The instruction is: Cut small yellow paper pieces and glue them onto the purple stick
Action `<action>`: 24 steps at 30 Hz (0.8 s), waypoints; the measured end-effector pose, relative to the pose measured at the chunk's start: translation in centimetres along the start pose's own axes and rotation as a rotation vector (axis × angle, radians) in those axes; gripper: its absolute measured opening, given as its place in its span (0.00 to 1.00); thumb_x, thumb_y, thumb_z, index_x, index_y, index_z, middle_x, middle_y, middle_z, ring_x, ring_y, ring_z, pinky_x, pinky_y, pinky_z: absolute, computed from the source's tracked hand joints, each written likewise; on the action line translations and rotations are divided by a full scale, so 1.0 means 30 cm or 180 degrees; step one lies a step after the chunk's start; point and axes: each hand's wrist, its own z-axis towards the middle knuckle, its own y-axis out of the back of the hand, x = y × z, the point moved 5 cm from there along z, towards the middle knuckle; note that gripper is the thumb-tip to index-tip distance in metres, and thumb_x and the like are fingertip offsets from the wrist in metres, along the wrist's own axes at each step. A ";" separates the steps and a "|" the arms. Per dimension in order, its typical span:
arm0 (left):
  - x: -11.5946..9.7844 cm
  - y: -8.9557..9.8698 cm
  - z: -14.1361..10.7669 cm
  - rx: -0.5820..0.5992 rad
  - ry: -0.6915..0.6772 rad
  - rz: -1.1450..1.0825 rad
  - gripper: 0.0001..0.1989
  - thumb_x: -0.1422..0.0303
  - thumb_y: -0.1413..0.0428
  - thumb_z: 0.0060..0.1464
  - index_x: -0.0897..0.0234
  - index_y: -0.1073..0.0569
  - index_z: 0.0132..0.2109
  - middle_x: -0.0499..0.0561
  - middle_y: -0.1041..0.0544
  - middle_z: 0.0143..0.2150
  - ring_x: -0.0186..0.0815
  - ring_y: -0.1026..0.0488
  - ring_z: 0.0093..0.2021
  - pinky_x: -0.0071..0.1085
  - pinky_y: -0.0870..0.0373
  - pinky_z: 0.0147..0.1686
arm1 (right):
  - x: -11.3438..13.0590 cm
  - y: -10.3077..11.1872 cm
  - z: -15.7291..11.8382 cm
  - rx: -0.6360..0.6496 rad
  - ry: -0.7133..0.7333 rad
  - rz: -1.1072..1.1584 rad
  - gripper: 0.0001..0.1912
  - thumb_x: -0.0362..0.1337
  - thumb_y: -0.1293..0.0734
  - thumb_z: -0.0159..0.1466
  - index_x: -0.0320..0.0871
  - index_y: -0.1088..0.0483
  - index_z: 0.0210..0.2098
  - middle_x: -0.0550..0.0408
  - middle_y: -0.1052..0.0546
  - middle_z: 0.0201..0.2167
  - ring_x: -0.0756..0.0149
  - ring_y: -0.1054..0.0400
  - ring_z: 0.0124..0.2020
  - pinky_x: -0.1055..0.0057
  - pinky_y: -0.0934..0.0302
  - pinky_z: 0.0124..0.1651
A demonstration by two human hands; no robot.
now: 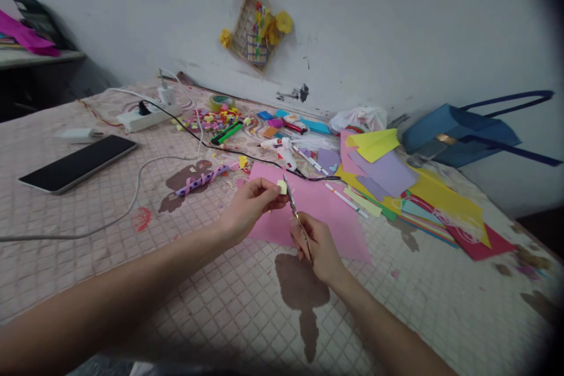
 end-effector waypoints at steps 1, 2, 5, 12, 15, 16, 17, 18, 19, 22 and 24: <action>0.000 0.000 0.000 0.0003 -0.0002 0.0000 0.07 0.70 0.41 0.46 0.67 0.33 0.29 0.49 0.25 0.29 0.30 0.27 0.31 0.30 0.32 0.38 | 0.000 0.000 0.000 -0.0006 0.0003 0.0000 0.19 0.50 0.41 0.62 0.43 0.43 0.23 0.63 0.43 0.17 0.75 0.49 0.17 0.77 0.52 0.18; 0.000 0.000 0.001 0.0008 -0.0006 0.0001 0.07 0.70 0.41 0.46 0.67 0.33 0.29 0.49 0.25 0.29 0.30 0.27 0.31 0.30 0.32 0.39 | 0.000 0.000 0.000 -0.0006 0.0003 0.0011 0.19 0.49 0.41 0.62 0.43 0.43 0.23 0.63 0.42 0.17 0.75 0.49 0.16 0.77 0.52 0.18; 0.002 0.001 0.003 0.0031 -0.0015 0.0008 0.08 0.70 0.41 0.46 0.67 0.33 0.29 0.49 0.25 0.29 0.30 0.27 0.32 0.31 0.31 0.39 | 0.003 0.000 -0.003 -0.0004 -0.0024 0.0091 0.18 0.50 0.41 0.61 0.43 0.42 0.23 0.63 0.42 0.17 0.75 0.49 0.16 0.77 0.52 0.18; -0.009 -0.004 -0.002 0.0172 -0.0200 0.0518 0.07 0.68 0.44 0.50 0.67 0.33 0.30 0.51 0.25 0.32 0.32 0.27 0.33 0.32 0.31 0.38 | 0.015 -0.011 0.001 0.0202 -0.0243 0.0953 0.20 0.53 0.42 0.61 0.42 0.38 0.25 0.64 0.42 0.15 0.75 0.48 0.14 0.76 0.53 0.17; -0.052 -0.027 -0.019 0.0456 -0.0866 0.1494 0.05 0.68 0.45 0.52 0.66 0.32 0.32 0.53 0.26 0.36 0.34 0.28 0.37 0.32 0.32 0.39 | 0.025 -0.003 0.014 0.0289 -0.0326 0.1659 0.20 0.52 0.42 0.61 0.41 0.35 0.28 0.63 0.41 0.15 0.75 0.48 0.15 0.76 0.54 0.18; -0.068 -0.037 -0.028 0.0567 -0.1164 0.1825 0.04 0.68 0.46 0.53 0.65 0.31 0.32 0.54 0.26 0.37 0.35 0.29 0.39 0.33 0.33 0.41 | 0.027 0.001 0.019 0.0332 -0.0382 0.1853 0.19 0.51 0.41 0.61 0.40 0.35 0.28 0.63 0.41 0.16 0.75 0.48 0.15 0.75 0.54 0.19; -0.081 -0.046 -0.037 0.0680 -0.1442 0.2103 0.04 0.69 0.47 0.54 0.64 0.29 0.33 0.55 0.26 0.39 0.36 0.30 0.42 0.33 0.34 0.43 | 0.028 0.003 0.022 0.0402 -0.0469 0.2012 0.18 0.50 0.40 0.60 0.40 0.34 0.28 0.63 0.41 0.16 0.75 0.49 0.15 0.75 0.53 0.19; -0.089 -0.054 -0.045 0.0798 -0.1665 0.2326 0.04 0.70 0.48 0.54 0.64 0.29 0.34 0.55 0.26 0.41 0.37 0.30 0.44 0.34 0.35 0.45 | 0.028 0.004 0.024 0.0492 -0.0560 0.2145 0.17 0.49 0.39 0.59 0.40 0.34 0.27 0.63 0.42 0.16 0.76 0.50 0.15 0.75 0.53 0.19; -0.093 -0.060 -0.051 0.0914 -0.1818 0.2505 0.05 0.70 0.49 0.55 0.63 0.28 0.34 0.56 0.27 0.43 0.37 0.31 0.46 0.35 0.36 0.47 | 0.030 0.003 0.025 0.0590 -0.0639 0.2255 0.15 0.47 0.38 0.59 0.40 0.35 0.26 0.63 0.43 0.16 0.76 0.51 0.15 0.75 0.53 0.20; -0.090 -0.068 -0.057 0.1209 -0.2025 0.2882 0.06 0.70 0.48 0.54 0.60 0.26 0.34 0.56 0.26 0.47 0.39 0.32 0.48 0.37 0.37 0.49 | 0.035 -0.004 0.023 0.0810 -0.0741 0.2472 0.12 0.43 0.36 0.57 0.42 0.40 0.23 0.65 0.44 0.15 0.77 0.52 0.14 0.75 0.54 0.20; -0.086 -0.073 -0.058 0.1371 -0.2091 0.3070 0.07 0.71 0.48 0.54 0.58 0.25 0.35 0.55 0.26 0.47 0.39 0.31 0.47 0.36 0.37 0.49 | 0.038 -0.007 0.023 0.0812 -0.0658 0.2538 0.13 0.40 0.35 0.55 0.43 0.43 0.22 0.66 0.45 0.14 0.77 0.53 0.14 0.76 0.54 0.19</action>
